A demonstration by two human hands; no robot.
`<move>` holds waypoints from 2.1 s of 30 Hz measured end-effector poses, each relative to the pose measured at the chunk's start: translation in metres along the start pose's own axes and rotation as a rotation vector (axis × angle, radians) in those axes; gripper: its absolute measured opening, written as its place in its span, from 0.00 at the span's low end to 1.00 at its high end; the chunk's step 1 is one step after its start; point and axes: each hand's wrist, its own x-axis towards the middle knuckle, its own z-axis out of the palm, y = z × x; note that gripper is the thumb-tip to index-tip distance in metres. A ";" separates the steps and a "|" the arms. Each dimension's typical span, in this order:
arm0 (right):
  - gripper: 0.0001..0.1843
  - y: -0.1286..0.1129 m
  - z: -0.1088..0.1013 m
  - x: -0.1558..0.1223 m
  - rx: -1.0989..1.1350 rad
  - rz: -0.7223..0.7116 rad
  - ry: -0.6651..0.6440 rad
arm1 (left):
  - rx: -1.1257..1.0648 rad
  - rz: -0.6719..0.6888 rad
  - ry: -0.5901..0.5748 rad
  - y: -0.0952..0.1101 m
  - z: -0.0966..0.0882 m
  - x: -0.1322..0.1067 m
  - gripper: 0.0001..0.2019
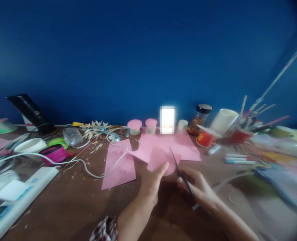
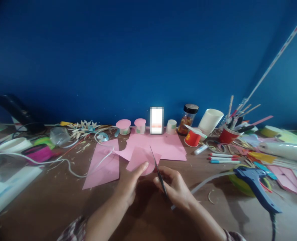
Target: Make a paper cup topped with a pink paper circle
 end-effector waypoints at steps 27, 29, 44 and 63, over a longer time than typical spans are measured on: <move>0.18 0.007 -0.005 0.000 -0.065 -0.038 -0.007 | 0.003 -0.004 -0.019 -0.001 -0.001 0.002 0.28; 0.19 0.005 -0.004 0.000 -0.064 -0.029 -0.001 | -0.023 -0.002 -0.012 -0.001 -0.001 0.002 0.29; 0.21 0.001 0.002 0.000 -0.062 -0.034 -0.020 | -0.028 0.048 0.002 0.002 0.002 0.001 0.26; 0.20 -0.001 0.001 0.000 -0.073 -0.045 -0.027 | 0.008 0.041 -0.045 -0.003 -0.004 0.005 0.26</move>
